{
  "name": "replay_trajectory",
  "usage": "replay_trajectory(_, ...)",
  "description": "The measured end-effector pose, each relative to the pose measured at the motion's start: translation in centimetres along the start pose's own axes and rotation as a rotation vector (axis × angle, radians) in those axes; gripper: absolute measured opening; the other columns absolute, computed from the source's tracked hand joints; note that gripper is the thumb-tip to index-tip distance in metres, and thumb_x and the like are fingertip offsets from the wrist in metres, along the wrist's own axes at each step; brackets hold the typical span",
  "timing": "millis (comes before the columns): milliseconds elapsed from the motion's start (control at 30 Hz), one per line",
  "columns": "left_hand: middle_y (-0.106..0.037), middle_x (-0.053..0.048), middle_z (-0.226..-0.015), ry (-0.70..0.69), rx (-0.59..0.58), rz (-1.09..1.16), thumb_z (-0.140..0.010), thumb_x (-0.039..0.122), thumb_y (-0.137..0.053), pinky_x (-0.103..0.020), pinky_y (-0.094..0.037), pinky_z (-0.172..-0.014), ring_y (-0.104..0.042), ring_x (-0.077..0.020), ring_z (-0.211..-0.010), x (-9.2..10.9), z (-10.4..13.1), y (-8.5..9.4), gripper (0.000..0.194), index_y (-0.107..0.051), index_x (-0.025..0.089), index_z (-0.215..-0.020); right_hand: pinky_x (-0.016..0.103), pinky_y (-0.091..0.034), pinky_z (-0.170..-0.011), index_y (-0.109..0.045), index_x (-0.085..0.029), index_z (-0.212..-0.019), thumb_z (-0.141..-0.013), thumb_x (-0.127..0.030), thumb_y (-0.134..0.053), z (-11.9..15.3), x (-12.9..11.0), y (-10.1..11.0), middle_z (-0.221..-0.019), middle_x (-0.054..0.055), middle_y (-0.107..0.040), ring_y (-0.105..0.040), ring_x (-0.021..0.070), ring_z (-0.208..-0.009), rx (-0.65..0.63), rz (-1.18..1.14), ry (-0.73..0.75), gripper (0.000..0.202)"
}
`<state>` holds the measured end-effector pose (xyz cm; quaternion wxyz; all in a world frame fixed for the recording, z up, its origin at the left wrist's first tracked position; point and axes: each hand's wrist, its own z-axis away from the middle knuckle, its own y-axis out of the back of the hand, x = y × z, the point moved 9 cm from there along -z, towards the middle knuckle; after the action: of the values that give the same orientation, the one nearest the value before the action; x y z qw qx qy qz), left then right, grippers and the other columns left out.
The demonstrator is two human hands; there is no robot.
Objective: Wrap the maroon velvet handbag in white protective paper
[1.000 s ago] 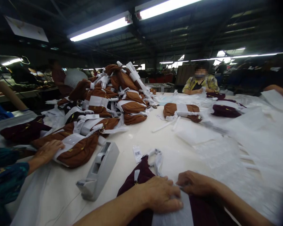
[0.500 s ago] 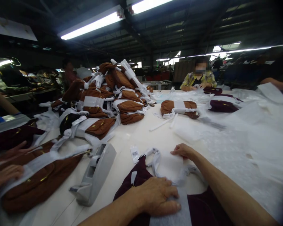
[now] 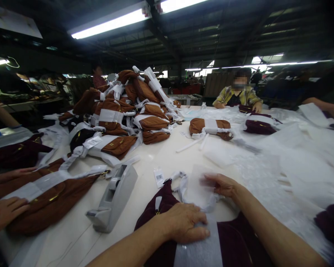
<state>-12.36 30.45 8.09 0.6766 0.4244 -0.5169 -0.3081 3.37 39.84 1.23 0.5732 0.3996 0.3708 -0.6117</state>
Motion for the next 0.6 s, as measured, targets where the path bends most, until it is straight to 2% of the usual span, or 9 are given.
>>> replay_trajectory(100,-0.055,-0.005,-0.108,-0.019,0.016,-0.012,-0.084,0.047,-0.036,-0.036,-0.042,-0.086,-0.051,-0.0226,-0.101,0.1,0.0,-0.1,0.036,-0.05,0.023,-0.108,0.035,-0.049,-0.074,-0.063,-0.016,-0.093,-0.067,-0.041,-0.066,1.8,-0.8,-1.8,-0.096,0.012,-0.065,-0.061,0.0223,-0.088,-0.037,0.008,0.014,0.036)
replay_trajectory(167,-0.055,-0.005,-0.109,-0.018,0.03,-0.023,-0.085,0.048,-0.036,-0.036,-0.042,-0.086,-0.051,-0.0225,-0.102,0.0,0.1,-0.1,0.036,-0.05,0.024,-0.108,0.034,-0.046,-0.08,-0.063,-0.016,-0.098,-0.07,-0.043,-0.063,3.7,-2.3,-3.4,-0.099,0.01,-0.065,-0.059,0.0212,-0.094,-0.071,0.01,0.089,0.039)
replay_trajectory(300,-0.051,-0.005,-0.114,-0.039,0.127,-0.078,-0.085,0.047,-0.035,-0.037,-0.039,-0.088,-0.045,-0.0229,-0.107,0.5,0.6,0.3,0.034,-0.053,0.026,-0.106,0.037,-0.039,-0.092,-0.061,-0.016,-0.105,-0.077,-0.045,-0.055,9.1,-4.8,-6.9,-0.102,0.008,-0.064,-0.055,0.0221,-0.101,-0.169,0.075,0.268,0.041)
replay_trajectory(367,-0.046,-0.006,-0.119,-0.059,0.225,-0.145,-0.085,0.045,-0.038,-0.038,-0.036,-0.09,-0.04,-0.0243,-0.111,1.1,1.0,0.9,0.032,-0.056,0.026,-0.102,0.038,-0.039,-0.093,-0.059,-0.018,-0.109,-0.08,-0.046,-0.05,11.6,-5.0,-7.3,-0.102,0.006,-0.064,-0.054,0.0223,-0.102,-0.124,0.106,0.301,0.041)
replay_trajectory(433,-0.047,-0.006,-0.117,-0.066,0.288,-0.203,-0.085,0.044,-0.039,-0.039,-0.036,-0.087,-0.041,-0.0244,-0.107,1.7,1.5,1.1,0.029,-0.058,0.026,-0.098,0.038,-0.039,-0.092,-0.058,-0.019,-0.11,-0.081,-0.046,-0.047,13.6,-5.0,-7.1,-0.101,0.005,-0.065,-0.055,0.0221,-0.101,-0.045,0.124,0.326,0.041)
replay_trajectory(533,-0.054,-0.003,-0.103,-0.056,0.289,-0.238,-0.086,0.041,-0.036,-0.038,-0.037,-0.08,-0.048,-0.0207,-0.093,2.3,1.8,0.8,0.028,-0.058,0.025,-0.096,0.036,-0.038,-0.093,-0.06,-0.019,-0.107,-0.082,-0.047,-0.046,15.5,-5.2,-7.5,-0.101,0.004,-0.064,-0.055,0.0216,-0.101,0.003,0.185,0.385,0.04)
replay_trajectory(600,-0.053,-0.004,-0.108,-0.046,0.307,-0.254,-0.086,0.04,-0.035,-0.037,-0.036,-0.08,-0.048,-0.0211,-0.096,2.5,2.1,0.9,0.029,-0.058,0.024,-0.094,0.034,-0.036,-0.095,-0.061,-0.021,-0.106,-0.083,-0.046,-0.044,16.2,-5.3,-7.8,-0.104,0.002,-0.063,-0.053,0.0207,-0.103,0.016,0.225,0.416,0.038)
